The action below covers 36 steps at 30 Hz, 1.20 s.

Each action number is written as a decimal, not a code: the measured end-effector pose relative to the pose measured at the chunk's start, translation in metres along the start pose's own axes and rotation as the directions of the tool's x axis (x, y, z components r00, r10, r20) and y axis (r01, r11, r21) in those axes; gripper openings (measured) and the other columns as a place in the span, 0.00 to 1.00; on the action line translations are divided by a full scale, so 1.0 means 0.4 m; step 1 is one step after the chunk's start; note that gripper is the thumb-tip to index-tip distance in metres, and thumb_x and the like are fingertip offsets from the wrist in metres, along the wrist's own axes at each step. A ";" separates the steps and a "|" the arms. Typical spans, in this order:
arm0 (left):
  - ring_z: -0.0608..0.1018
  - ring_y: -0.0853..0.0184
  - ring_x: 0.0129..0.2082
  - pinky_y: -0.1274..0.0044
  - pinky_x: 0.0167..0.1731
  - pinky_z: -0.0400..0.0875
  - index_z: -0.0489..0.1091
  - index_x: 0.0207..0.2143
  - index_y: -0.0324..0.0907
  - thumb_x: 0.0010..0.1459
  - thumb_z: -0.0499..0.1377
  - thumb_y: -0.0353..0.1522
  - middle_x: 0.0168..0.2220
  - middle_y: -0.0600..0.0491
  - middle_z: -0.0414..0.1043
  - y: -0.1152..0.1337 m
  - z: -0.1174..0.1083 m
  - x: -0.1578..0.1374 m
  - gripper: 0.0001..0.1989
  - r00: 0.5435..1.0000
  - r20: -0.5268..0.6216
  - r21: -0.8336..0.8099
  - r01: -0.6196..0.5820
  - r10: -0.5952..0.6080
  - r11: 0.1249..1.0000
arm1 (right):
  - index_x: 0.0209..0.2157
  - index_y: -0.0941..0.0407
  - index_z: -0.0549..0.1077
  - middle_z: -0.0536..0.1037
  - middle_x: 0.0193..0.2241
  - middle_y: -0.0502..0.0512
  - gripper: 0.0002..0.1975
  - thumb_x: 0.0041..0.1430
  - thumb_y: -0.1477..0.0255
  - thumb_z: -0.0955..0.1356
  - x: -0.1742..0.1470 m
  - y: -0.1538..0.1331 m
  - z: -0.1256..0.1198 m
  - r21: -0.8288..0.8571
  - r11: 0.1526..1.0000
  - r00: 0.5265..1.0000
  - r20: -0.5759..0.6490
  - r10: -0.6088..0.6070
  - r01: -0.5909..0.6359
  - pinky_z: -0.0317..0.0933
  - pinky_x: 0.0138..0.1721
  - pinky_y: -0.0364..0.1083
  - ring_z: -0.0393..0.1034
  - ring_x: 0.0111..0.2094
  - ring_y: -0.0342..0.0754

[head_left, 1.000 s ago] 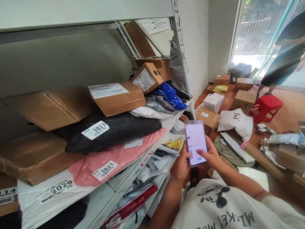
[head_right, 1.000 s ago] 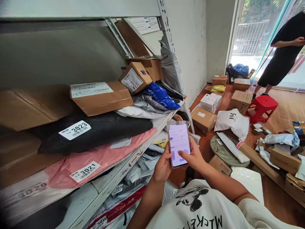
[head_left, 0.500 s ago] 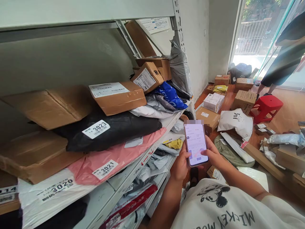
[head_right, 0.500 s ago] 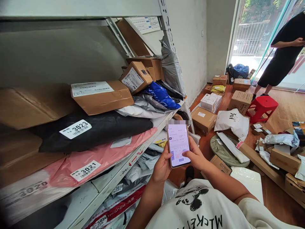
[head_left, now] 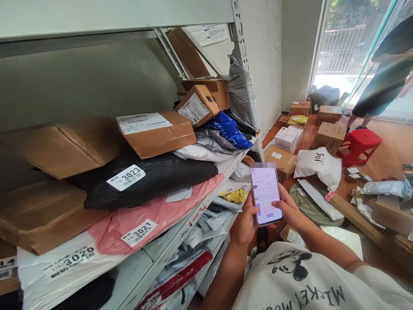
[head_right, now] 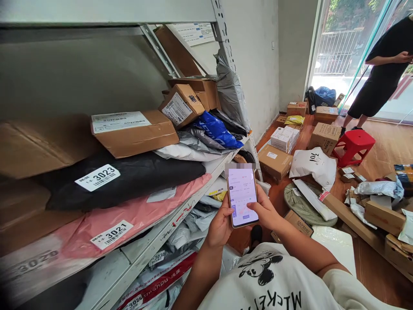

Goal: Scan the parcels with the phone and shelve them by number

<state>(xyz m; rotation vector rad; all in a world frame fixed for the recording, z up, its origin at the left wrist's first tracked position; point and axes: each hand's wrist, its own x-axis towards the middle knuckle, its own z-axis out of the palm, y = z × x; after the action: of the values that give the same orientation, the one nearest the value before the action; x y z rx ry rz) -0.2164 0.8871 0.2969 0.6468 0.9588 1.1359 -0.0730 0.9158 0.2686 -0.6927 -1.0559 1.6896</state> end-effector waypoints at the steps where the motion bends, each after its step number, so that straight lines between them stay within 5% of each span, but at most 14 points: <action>1: 0.68 0.52 0.58 0.69 0.45 0.76 0.67 0.58 0.48 0.44 0.61 0.34 0.53 0.53 0.73 0.001 0.002 0.000 0.34 1.000 0.000 0.005 0.007 -0.007 1.000 | 0.49 0.50 0.67 0.77 0.35 0.49 0.25 0.46 0.69 0.69 0.000 0.001 -0.001 0.004 1.000 1.000 0.000 -0.009 0.009 0.62 0.26 0.43 0.67 0.28 0.45; 8: 0.66 0.51 0.60 0.68 0.46 0.77 0.65 0.60 0.49 0.45 0.61 0.34 0.56 0.53 0.71 0.001 0.007 0.003 0.36 1.000 -0.002 0.006 0.006 -0.006 1.000 | 0.51 0.49 0.66 0.77 0.37 0.49 0.27 0.45 0.70 0.68 -0.003 -0.002 -0.005 -0.010 1.000 1.000 -0.002 0.001 -0.001 0.62 0.27 0.44 0.67 0.29 0.47; 17: 0.73 0.46 0.51 0.74 0.20 0.77 0.60 0.63 0.50 0.47 0.61 0.38 0.59 0.48 0.68 0.013 0.009 -0.002 0.38 0.996 0.064 0.011 0.059 -0.059 0.998 | 0.47 0.52 0.70 0.78 0.38 0.50 0.26 0.42 0.71 0.66 0.003 -0.006 -0.004 0.051 0.999 0.999 -0.051 -0.004 0.007 0.64 0.36 0.47 0.69 0.36 0.50; 24: 0.74 0.48 0.52 0.73 0.25 0.79 0.63 0.61 0.50 0.48 0.61 0.37 0.57 0.49 0.70 0.009 0.004 -0.004 0.35 0.996 0.078 -0.019 0.039 -0.038 0.999 | 0.45 0.52 0.72 0.78 0.37 0.50 0.24 0.41 0.71 0.65 0.003 -0.009 0.001 0.080 0.997 0.998 -0.069 0.012 -0.006 0.64 0.38 0.48 0.68 0.37 0.51; 30: 0.73 0.47 0.52 0.73 0.24 0.78 0.56 0.66 0.50 0.49 0.60 0.36 0.58 0.48 0.69 0.008 0.004 -0.004 0.40 0.995 0.101 -0.026 0.021 -0.018 0.999 | 0.49 0.49 0.68 0.78 0.36 0.49 0.25 0.45 0.70 0.69 -0.003 -0.008 0.004 0.010 0.999 0.999 -0.041 0.033 -0.033 0.61 0.28 0.44 0.67 0.29 0.47; 36: 0.74 0.47 0.52 0.74 0.21 0.77 0.53 0.67 0.51 0.49 0.58 0.35 0.60 0.48 0.67 0.009 0.005 -0.003 0.42 0.995 0.092 -0.015 0.038 -0.036 0.999 | 0.49 0.51 0.68 0.78 0.36 0.50 0.27 0.42 0.71 0.68 -0.003 -0.015 0.004 0.018 1.000 1.000 -0.016 0.010 -0.010 0.63 0.28 0.44 0.67 0.31 0.48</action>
<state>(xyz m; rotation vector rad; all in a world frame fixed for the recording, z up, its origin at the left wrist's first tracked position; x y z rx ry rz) -0.2166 0.8873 0.3010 0.6595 0.8789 1.0714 -0.0714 0.9151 0.2747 -0.7003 -1.0261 1.6975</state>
